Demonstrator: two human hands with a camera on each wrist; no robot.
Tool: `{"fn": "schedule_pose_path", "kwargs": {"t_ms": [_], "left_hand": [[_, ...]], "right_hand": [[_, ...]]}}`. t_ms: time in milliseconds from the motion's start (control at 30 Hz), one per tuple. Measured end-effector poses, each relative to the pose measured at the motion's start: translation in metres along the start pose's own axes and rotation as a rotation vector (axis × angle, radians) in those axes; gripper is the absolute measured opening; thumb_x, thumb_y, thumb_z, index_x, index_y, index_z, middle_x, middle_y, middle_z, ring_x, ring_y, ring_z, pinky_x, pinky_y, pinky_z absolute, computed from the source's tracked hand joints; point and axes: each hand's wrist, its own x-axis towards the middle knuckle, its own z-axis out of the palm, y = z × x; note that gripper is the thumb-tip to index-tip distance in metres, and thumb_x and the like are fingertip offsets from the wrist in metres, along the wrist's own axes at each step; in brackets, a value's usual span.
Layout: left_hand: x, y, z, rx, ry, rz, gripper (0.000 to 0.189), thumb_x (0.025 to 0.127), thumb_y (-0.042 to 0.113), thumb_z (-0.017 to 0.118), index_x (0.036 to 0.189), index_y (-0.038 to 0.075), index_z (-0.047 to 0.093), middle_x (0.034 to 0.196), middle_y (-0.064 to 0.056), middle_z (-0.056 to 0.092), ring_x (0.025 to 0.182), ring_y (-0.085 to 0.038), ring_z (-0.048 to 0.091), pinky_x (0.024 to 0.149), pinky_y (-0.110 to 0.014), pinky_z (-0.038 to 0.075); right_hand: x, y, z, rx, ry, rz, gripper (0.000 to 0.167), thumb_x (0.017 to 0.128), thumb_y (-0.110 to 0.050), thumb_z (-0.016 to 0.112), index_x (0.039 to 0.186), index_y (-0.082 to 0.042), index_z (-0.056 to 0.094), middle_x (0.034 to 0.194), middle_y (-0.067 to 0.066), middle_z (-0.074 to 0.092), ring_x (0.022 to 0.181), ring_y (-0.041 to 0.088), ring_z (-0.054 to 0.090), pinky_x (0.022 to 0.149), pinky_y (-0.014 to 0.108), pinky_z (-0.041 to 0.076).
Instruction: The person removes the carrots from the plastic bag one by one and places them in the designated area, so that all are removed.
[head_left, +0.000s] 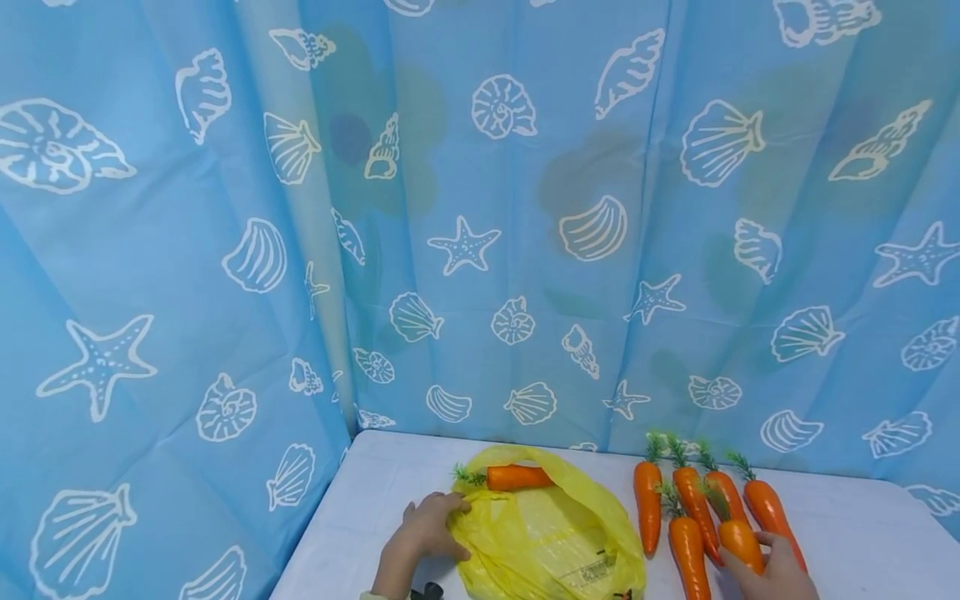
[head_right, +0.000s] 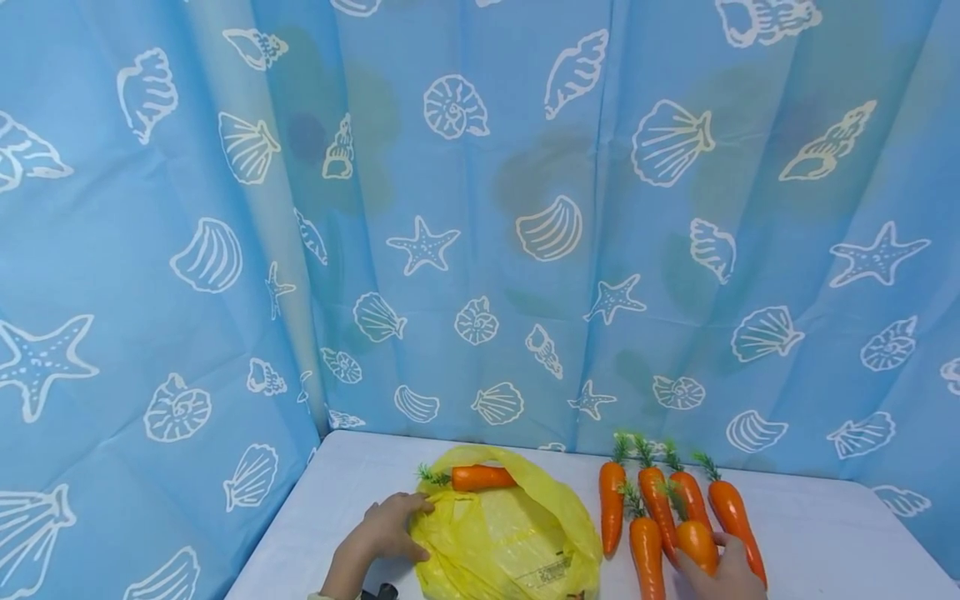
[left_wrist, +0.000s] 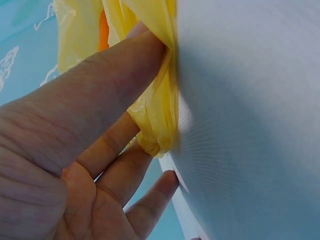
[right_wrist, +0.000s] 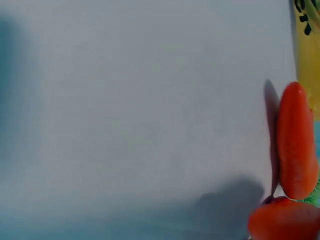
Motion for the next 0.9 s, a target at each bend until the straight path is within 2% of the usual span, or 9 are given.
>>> {"fn": "schedule_pose_path", "kwargs": {"t_ms": [133,433,633,900], "left_hand": [[0.000,-0.001,0.000,-0.010,-0.002,-0.005,0.055,0.069,0.017,0.089,0.120,0.014,0.069,0.134,-0.011,0.061,0.127,-0.039,0.049,0.110,-0.078,0.012],[0.001,-0.002,0.000,-0.019,0.000,-0.006,0.055,0.069,0.020,0.090,0.120,0.015,0.069,0.136,-0.010,0.060,0.130,-0.038,0.048,0.112,-0.077,0.011],[0.000,-0.001,0.000,-0.021,-0.006,-0.003,0.056,0.069,0.020,0.089,0.121,0.015,0.069,0.137,-0.010,0.060,0.130,-0.038,0.048,0.112,-0.077,0.012],[-0.001,0.000,-0.001,-0.009,-0.011,-0.001,0.055,0.069,0.019,0.089,0.120,0.015,0.069,0.137,-0.011,0.060,0.130,-0.040,0.047,0.111,-0.077,0.012]], "right_hand": [[0.004,0.006,0.004,-0.039,0.010,0.029,0.095,0.086,-0.049,0.073,0.136,0.014,0.023,0.105,0.032,0.052,0.081,0.036,0.053,0.070,0.046,0.053],[0.023,0.022,0.011,-0.011,-0.061,0.079,0.122,0.067,-0.069,0.075,0.141,0.011,0.021,0.092,0.022,0.055,0.076,0.031,0.054,0.059,0.033,0.050],[0.025,0.024,0.009,-0.006,-0.053,0.099,0.121,0.067,-0.064,0.079,0.138,0.013,0.021,0.091,0.024,0.054,0.075,0.032,0.054,0.057,0.033,0.050],[0.018,0.019,0.007,-0.017,-0.049,0.104,0.115,0.070,-0.058,0.082,0.136,0.015,0.022,0.089,0.023,0.053,0.075,0.032,0.054,0.058,0.032,0.050]]}}
